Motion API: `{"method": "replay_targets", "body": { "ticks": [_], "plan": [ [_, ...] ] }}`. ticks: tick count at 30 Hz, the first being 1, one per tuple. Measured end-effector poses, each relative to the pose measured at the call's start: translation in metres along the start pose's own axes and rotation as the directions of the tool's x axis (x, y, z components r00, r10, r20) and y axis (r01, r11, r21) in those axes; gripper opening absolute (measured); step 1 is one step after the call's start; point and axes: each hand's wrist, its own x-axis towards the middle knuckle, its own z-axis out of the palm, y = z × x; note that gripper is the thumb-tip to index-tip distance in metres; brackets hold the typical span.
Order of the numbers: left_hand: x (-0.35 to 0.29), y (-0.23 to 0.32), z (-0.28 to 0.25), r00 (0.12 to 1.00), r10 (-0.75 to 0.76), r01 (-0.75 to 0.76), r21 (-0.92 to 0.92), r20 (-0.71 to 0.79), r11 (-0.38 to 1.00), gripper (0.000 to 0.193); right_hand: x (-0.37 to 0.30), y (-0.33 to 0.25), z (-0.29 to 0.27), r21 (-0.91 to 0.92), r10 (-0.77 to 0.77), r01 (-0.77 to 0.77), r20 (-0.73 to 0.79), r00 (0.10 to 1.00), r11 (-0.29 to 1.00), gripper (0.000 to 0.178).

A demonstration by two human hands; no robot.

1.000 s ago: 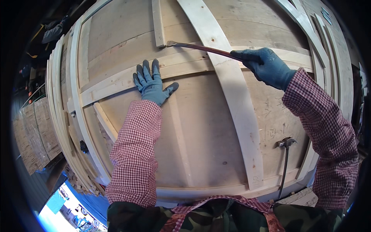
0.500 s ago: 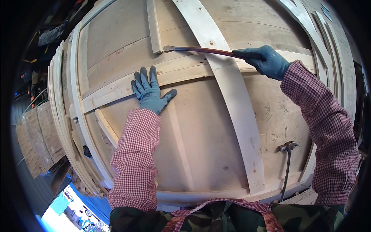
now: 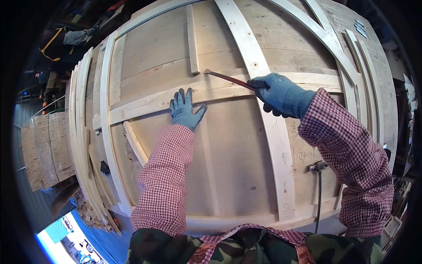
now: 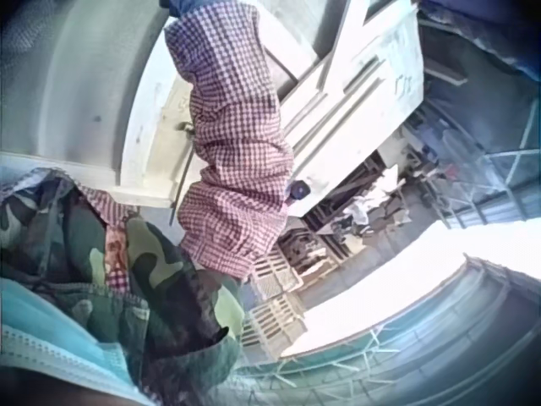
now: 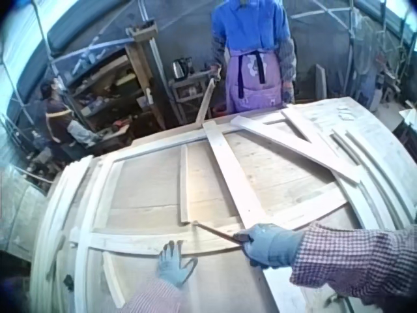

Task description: The person measures and marks wooden planks on a large frame, then uses a hammer and pry bar to adjust and fit the pieces. The person also picks up and positions additional planks while working on the frame.

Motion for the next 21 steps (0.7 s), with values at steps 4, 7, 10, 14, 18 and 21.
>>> {"method": "replay_targets", "body": {
  "ticks": [4, 7, 10, 14, 18, 21],
  "plan": [
    [-0.044, 0.056, 0.018, 0.993, -0.045, 0.118, -0.969, 0.111, 0.218, 0.064, 0.010, -0.017, 0.000, 0.137, 0.049, -0.050, 0.015, 0.999, 0.989, 0.041],
    [-0.076, 0.110, -0.042, 0.867, 0.254, 0.486, -0.841, 0.430, -0.237, 0.088, 0.072, 0.001, -0.009, -0.190, -0.106, 0.117, 0.070, 0.992, 0.975, 0.028],
    [-0.065, 0.126, -0.062, 0.889, 0.284, 0.455, -0.759, 0.359, -0.465, 0.087, 0.078, -0.026, -0.012, -0.169, -0.180, 0.189, 0.066, 0.981, 0.967, 0.016],
    [-0.025, 0.145, -0.080, 0.951, 0.187, 0.309, -0.777, 0.247, -0.548, 0.070, 0.091, -0.033, 0.010, -0.423, -0.325, 0.312, 0.041, 0.945, 0.851, 0.016],
    [-0.016, 0.138, -0.079, 0.856, -0.033, 0.438, -0.759, 0.515, -0.481, 0.037, 0.055, -0.037, 0.064, -0.146, -0.060, 0.055, -0.030, 0.998, 0.988, 0.041],
    [-0.013, 0.137, -0.066, 0.902, -0.038, 0.388, -0.846, 0.430, -0.365, 0.039, 0.030, -0.044, 0.073, 0.195, 0.160, -0.138, -0.107, 0.981, 0.971, 0.032]
  ]
}}
